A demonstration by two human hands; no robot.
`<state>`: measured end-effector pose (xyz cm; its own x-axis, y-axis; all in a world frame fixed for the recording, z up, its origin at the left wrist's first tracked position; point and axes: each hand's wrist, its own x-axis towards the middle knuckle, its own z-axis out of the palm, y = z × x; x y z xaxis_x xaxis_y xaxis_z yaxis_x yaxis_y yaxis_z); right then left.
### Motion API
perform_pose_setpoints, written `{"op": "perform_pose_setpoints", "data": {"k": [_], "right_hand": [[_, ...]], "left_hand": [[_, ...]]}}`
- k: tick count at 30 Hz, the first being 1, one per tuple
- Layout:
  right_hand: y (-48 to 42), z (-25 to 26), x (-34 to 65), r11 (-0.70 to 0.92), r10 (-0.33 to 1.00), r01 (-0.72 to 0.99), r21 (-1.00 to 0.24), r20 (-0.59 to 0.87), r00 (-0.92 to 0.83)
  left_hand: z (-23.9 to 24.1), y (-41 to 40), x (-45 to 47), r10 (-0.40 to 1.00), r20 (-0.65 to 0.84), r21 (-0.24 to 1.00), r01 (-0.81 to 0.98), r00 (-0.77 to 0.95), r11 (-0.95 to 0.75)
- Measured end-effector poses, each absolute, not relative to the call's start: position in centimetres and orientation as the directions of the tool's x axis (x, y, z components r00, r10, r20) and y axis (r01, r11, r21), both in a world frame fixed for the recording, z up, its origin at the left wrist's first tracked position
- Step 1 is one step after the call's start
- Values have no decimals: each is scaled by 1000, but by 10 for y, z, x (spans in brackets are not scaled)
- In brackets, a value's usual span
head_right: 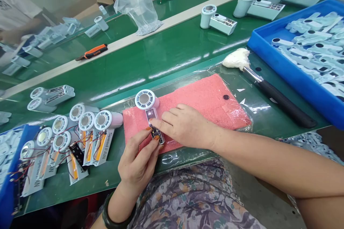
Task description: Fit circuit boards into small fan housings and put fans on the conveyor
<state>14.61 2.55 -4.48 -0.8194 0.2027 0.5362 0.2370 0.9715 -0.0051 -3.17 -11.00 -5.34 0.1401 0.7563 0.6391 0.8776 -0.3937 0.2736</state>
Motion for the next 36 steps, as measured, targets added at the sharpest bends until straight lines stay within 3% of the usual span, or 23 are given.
{"op": "perform_pose_setpoints", "data": {"k": [16,36], "right_hand": [[26,-44,146,967,182,251,52,547,-817],[24,-43,147,970,187,241,19,572,-799]], "left_hand": [[-53,-110,-32,754,643,276,877,135,-393],[-52,-110,-32,768,626,279,881,136,-383]]}}
